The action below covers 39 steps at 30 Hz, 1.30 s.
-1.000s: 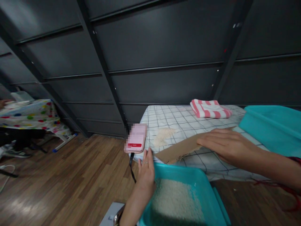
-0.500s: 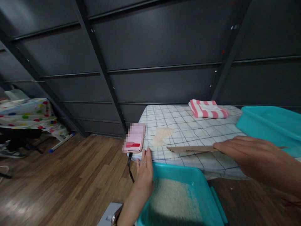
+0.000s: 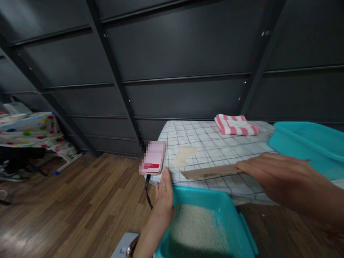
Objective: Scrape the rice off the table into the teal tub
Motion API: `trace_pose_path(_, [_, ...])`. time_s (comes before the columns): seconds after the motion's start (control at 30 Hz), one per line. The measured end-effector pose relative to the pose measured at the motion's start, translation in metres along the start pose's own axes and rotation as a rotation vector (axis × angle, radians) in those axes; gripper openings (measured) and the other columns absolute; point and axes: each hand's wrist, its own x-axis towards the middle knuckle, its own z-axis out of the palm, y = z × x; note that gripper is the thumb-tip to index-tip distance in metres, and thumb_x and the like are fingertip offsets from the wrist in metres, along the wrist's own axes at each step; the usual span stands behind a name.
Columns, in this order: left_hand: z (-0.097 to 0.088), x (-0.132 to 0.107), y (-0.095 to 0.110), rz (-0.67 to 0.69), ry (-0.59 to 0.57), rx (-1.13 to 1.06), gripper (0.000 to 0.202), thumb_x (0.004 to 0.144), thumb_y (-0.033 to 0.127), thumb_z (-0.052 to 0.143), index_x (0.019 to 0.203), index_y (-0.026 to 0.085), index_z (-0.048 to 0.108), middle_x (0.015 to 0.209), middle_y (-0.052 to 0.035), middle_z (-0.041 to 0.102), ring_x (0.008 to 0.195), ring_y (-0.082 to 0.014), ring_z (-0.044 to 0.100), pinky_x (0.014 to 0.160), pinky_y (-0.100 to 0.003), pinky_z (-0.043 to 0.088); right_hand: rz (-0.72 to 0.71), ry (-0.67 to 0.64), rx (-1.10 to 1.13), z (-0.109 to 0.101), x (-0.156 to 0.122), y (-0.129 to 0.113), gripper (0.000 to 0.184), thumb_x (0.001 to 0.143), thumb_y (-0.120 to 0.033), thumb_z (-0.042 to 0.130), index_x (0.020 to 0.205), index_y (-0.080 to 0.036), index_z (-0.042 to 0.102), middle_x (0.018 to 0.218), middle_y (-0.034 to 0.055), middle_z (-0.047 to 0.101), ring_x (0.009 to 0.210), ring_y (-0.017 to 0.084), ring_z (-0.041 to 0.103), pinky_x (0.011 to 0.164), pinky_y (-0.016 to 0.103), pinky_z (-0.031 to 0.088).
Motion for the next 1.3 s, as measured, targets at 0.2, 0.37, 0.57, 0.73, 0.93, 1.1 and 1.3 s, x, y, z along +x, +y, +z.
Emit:
trace_pose_path(0.2, [0.003,0.003,-0.005,-0.001,-0.012,0.002,0.094,0.054,-0.005,0.036,0.140,0.001,-0.002,0.148,-0.0168,0.002,0.136,-0.0223,-0.002,0.109,-0.048,0.007,-0.173,0.056,-0.023,0.027,0.031,-0.001,0.031,0.081,0.000,0.031,0.089,-0.009,0.059,0.074,0.0111,0.067,0.062,0.019,0.060,0.056,0.032,0.048])
trace_pose_path(0.37, [0.005,0.003,-0.006,0.001,-0.029,0.003,0.092,0.054,-0.003,0.038,0.139,-0.002,0.004,0.148,-0.0186,0.002,0.136,-0.0239,-0.001,0.109,-0.049,0.006,-0.193,0.016,-0.007,0.035,0.038,-0.007,0.027,0.082,-0.001,0.034,0.088,-0.010,0.058,0.075,0.0104,0.066,0.061,0.019,0.059,0.056,0.033,0.045])
trace_pose_path(0.57, [0.003,0.002,-0.002,-0.014,0.011,-0.044,0.097,0.053,-0.003,0.038,0.141,0.005,-0.003,0.149,-0.0143,0.003,0.135,-0.0223,-0.004,0.110,-0.048,0.004,-0.236,0.047,0.006,0.028,0.036,0.000,0.029,0.081,0.001,0.033,0.084,-0.014,0.058,0.074,0.0052,0.066,0.062,0.016,0.058,0.059,0.028,0.043])
trace_pose_path(0.73, [0.004,0.001,-0.002,-0.004,0.028,-0.096,0.098,0.053,-0.003,0.039,0.141,0.006,-0.004,0.149,-0.0142,0.005,0.136,-0.0235,-0.002,0.110,-0.050,0.004,-0.230,0.069,0.009,0.020,0.033,0.009,0.032,0.083,-0.002,0.029,0.085,-0.014,0.059,0.073,0.0055,0.066,0.062,0.015,0.058,0.058,0.027,0.042])
trace_pose_path(0.93, [0.008,0.003,-0.007,0.000,0.031,-0.085,0.098,0.054,-0.004,0.040,0.141,0.009,-0.004,0.150,-0.0135,0.007,0.136,-0.0223,-0.001,0.110,-0.047,0.002,-0.244,0.118,-0.023,0.036,0.040,0.007,0.028,0.085,-0.004,0.032,0.087,-0.013,0.058,0.075,0.0059,0.066,0.064,0.016,0.058,0.061,0.028,0.043])
trace_pose_path(1.1, [0.003,0.002,-0.001,-0.047,0.004,-0.093,0.106,0.049,-0.005,0.042,0.140,0.011,-0.010,0.149,-0.0142,0.003,0.136,-0.0229,-0.002,0.110,-0.047,0.004,-0.278,0.067,0.036,0.038,0.038,0.014,0.029,0.086,-0.004,0.031,0.091,-0.015,0.058,0.078,0.0050,0.066,0.067,0.016,0.058,0.061,0.028,0.044])
trace_pose_path(1.3, [-0.002,0.000,0.003,-0.012,0.005,-0.057,0.102,0.056,-0.006,0.038,0.137,0.013,-0.021,0.149,-0.0146,0.002,0.136,-0.0223,0.001,0.110,-0.049,0.007,-0.244,0.109,0.066,0.027,0.030,0.027,0.030,0.085,-0.004,0.032,0.092,-0.016,0.058,0.079,0.0050,0.068,0.071,0.016,0.061,0.066,0.028,0.047])
